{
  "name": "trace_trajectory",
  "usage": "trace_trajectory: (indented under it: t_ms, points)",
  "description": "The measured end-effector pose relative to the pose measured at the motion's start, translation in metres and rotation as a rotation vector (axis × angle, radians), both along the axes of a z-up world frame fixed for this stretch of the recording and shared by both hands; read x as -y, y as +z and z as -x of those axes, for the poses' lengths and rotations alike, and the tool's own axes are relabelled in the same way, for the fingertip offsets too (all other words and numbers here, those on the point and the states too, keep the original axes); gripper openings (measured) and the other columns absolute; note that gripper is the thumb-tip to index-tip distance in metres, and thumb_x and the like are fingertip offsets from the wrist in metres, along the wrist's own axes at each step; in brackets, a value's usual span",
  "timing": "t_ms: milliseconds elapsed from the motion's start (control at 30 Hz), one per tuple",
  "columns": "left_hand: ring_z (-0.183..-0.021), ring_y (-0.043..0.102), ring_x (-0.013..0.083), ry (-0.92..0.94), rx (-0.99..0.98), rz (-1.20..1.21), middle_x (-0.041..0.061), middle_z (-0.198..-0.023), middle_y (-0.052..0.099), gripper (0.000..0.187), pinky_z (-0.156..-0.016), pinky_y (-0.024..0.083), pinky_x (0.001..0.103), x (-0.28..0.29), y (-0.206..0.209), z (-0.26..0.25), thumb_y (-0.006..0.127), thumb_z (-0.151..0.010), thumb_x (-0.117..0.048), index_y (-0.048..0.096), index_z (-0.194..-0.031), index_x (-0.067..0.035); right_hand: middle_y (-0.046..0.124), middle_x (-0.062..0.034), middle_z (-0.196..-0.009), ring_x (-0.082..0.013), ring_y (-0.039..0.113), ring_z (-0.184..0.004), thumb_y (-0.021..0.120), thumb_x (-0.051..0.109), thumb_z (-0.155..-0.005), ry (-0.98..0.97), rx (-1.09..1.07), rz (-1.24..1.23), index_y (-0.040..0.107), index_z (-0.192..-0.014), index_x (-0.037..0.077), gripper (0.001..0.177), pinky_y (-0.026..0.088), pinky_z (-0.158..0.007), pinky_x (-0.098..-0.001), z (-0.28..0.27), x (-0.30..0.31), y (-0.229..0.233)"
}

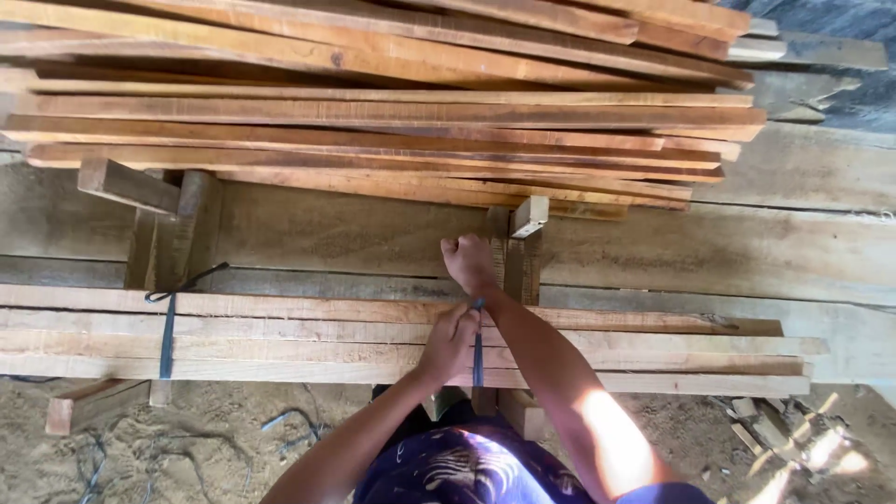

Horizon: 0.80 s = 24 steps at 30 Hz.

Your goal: Tie bundles of thin wood slats together using black plastic straps.

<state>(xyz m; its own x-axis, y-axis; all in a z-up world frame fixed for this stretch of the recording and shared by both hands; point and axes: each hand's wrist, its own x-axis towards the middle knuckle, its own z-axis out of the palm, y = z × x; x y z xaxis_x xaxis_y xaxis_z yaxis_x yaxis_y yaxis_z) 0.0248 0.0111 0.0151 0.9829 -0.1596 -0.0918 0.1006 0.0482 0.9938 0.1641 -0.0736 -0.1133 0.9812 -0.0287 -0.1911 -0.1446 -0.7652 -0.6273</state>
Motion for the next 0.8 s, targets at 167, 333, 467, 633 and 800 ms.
trace_trajectory:
  t_ms: [167, 333, 467, 633, 800]
  points:
    - [-0.07, 0.05, 0.0208, 0.184, -0.033, -0.021, 0.009, -0.066, 0.046, 0.033, -0.073, 0.046, 0.039, 0.024, -0.001, -0.017, 0.04, -0.104, -0.021, 0.049, -0.074, -0.009, 0.069, -0.0224, -0.07, -0.0443, 0.073, -0.075, 0.056, 0.05, -0.084, -0.168, -0.053, 0.079, 0.068, -0.071, -0.001, 0.054, 0.057, -0.063, -0.0543, 0.001, 0.002, 0.024]
    - [-0.07, 0.042, 0.0119, 0.179, -0.034, 0.046, -0.001, -0.069, 0.043, 0.034, -0.071, 0.043, 0.034, 0.013, -0.011, 0.021, 0.036, -0.108, -0.018, 0.048, -0.076, -0.014, 0.065, -0.0217, -0.061, -0.0413, 0.071, -0.065, 0.059, 0.037, -0.087, -0.249, 0.077, -0.164, 0.067, -0.064, 0.001, 0.043, 0.053, -0.051, -0.0461, 0.001, 0.011, 0.014]
    - [-0.074, 0.053, 0.0205, 0.107, 0.054, -0.051, 0.004, -0.07, 0.051, 0.03, -0.075, 0.048, 0.041, -0.002, -0.031, 0.023, 0.043, -0.104, -0.017, 0.057, -0.079, -0.007, 0.059, -0.0292, -0.06, -0.0476, 0.067, -0.062, 0.06, 0.032, -0.086, -0.252, 0.156, -0.147, 0.062, -0.06, -0.004, 0.044, 0.047, -0.042, -0.0424, 0.002, 0.007, 0.027]
    - [-0.061, 0.047, 0.0163, 0.078, 0.074, -0.022, 0.003, -0.064, 0.047, 0.034, -0.068, 0.048, 0.038, -0.001, -0.017, 0.022, 0.04, -0.106, -0.018, 0.063, -0.084, -0.005, 0.051, -0.0207, -0.046, -0.0323, 0.058, -0.042, 0.061, 0.028, -0.084, -0.132, 0.26, -0.123, 0.053, -0.05, 0.001, 0.045, 0.039, -0.038, -0.041, 0.008, -0.001, 0.025]
    - [-0.065, 0.05, 0.0153, 0.065, 0.029, -0.011, 0.002, -0.067, 0.052, 0.029, -0.067, 0.048, 0.035, -0.001, -0.037, 0.024, 0.043, -0.104, -0.017, 0.063, -0.085, -0.008, 0.049, -0.0253, -0.045, -0.0405, 0.058, -0.04, 0.063, 0.018, -0.083, 0.038, 0.263, -0.106, 0.05, -0.048, -0.002, 0.042, 0.037, -0.035, -0.0362, 0.004, -0.006, 0.018]
